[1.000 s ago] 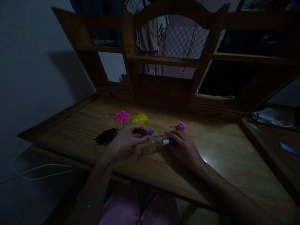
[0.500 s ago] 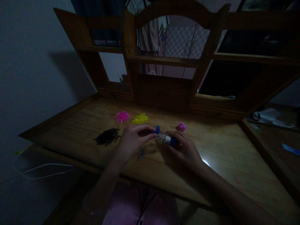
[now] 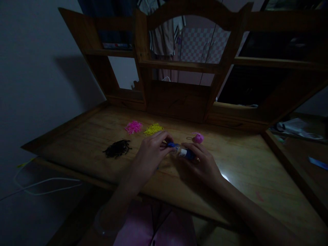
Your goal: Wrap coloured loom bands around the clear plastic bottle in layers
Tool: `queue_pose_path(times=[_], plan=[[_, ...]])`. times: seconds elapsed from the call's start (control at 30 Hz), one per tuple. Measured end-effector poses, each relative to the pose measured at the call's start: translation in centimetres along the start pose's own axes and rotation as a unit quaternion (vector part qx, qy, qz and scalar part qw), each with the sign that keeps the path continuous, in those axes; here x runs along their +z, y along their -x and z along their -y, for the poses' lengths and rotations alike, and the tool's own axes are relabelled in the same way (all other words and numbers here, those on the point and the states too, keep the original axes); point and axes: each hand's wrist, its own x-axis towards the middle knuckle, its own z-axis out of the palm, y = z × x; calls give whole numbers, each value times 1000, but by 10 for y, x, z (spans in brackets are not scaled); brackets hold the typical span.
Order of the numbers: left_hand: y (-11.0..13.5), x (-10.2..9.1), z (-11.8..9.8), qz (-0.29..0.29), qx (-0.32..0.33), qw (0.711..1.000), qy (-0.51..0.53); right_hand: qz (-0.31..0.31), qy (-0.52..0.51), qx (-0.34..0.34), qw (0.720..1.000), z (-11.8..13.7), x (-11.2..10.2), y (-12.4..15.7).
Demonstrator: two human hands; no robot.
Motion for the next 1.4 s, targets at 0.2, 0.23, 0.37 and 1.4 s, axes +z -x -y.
queue_pose_path(times=[0.2,0.23,0.37,1.4], plan=[[6,5,-6,-13,23,999,-37,8,-34,18,999,1,-3,1],[7,6,-6,-13,26,999,-37,9,-40,23,999,2,-4,1],[6,2,-6,23,33,998,-49,14,-64,33,997,4,-5,-2],[-9,-31,-21,30,59,993,-98,99,-259,158,948,22,-3,-2]])
